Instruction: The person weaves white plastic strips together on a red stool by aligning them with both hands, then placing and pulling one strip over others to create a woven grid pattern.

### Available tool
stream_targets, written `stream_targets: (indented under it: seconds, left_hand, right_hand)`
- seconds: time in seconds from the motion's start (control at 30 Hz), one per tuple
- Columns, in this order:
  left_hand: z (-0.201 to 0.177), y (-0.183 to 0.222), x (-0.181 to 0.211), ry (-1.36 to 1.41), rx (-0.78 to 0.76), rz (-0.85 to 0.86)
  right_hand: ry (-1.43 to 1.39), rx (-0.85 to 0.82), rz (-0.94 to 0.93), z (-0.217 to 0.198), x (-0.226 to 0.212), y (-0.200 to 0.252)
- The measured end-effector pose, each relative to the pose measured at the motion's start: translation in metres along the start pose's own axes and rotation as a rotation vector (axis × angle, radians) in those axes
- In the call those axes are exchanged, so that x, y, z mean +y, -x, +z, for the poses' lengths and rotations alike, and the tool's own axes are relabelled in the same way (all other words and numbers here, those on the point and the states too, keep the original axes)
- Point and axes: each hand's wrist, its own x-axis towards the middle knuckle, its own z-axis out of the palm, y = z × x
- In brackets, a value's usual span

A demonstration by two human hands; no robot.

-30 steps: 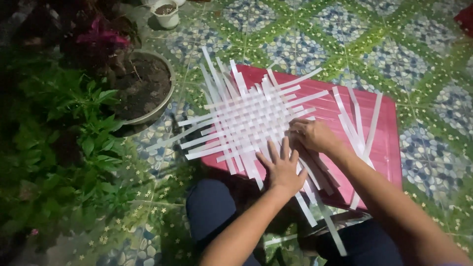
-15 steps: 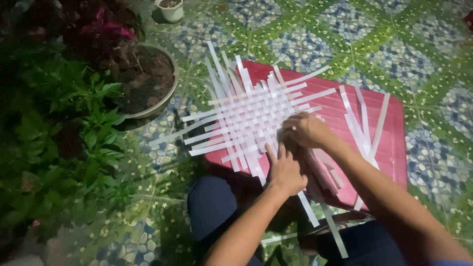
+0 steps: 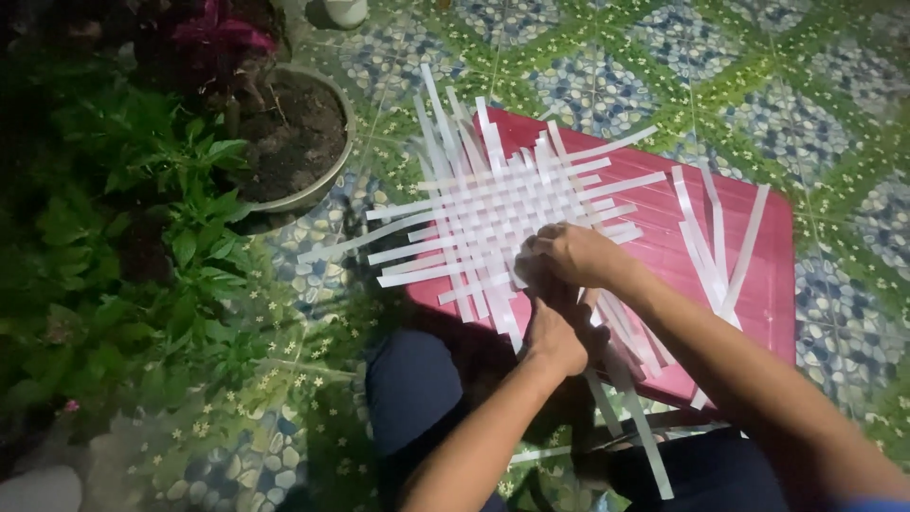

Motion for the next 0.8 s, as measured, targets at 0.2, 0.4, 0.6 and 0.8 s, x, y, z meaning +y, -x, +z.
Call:
stream_targets:
  seconds: [0.2, 0.4, 0.6, 0.8]
  left_hand:
    - [0.006, -0.003, -0.001, 0.069, 0.017, -0.005]
    - [0.064, -0.046, 0.0, -0.086, -0.145, -0.025]
    - [0.043, -0.031, -0.002, 0.041, 0.017, 0.014]
    - [-0.033, 0.015, 0.003, 0.069, 0.04, 0.01]
  right_hand:
    - [-0.033, 0.008, -0.142, -0.027, -0.019, -0.003]
    - [-0.012, -0.13, -0.094, -0.02, -0.009, -0.009]
    - [-0.034, -0.167, -0.091, -0.033, -0.014, -0.01]
    - [-0.006, -0.098, -0.084, -0.027, -0.009, -0.006]
